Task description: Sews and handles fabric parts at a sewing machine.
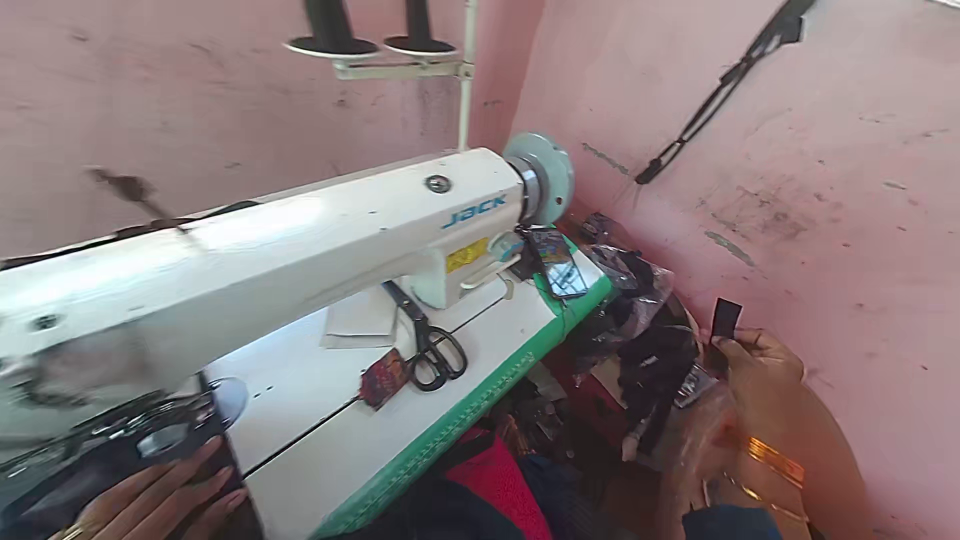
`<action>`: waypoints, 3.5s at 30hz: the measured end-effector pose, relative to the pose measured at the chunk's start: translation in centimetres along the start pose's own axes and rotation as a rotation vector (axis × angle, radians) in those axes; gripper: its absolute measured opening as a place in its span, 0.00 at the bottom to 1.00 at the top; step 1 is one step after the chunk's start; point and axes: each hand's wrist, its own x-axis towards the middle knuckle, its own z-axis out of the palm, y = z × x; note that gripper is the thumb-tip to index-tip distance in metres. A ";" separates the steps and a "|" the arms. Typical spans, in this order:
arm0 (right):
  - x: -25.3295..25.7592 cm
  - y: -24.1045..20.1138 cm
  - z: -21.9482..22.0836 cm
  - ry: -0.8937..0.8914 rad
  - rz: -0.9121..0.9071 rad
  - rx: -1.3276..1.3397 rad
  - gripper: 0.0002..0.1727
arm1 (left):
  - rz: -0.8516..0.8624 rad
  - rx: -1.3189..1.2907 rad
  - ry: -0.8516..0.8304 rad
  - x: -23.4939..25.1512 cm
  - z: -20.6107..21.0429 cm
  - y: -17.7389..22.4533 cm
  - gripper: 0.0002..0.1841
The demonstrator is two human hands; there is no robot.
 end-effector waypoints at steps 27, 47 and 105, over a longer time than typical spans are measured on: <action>-25.1 -34.2 32.7 -1.580 -0.203 -0.085 0.09 | 0.172 -0.022 0.165 0.8 0.9 0.2 0.16; -19.4 -26.1 24.2 -0.388 -0.942 0.318 0.16 | 0.189 -0.040 0.131 5.2 -0.5 -4.6 0.18; -37.6 -27.8 20.2 -0.915 -0.843 0.115 0.14 | 0.104 -0.052 0.218 0.5 0.2 -0.8 0.17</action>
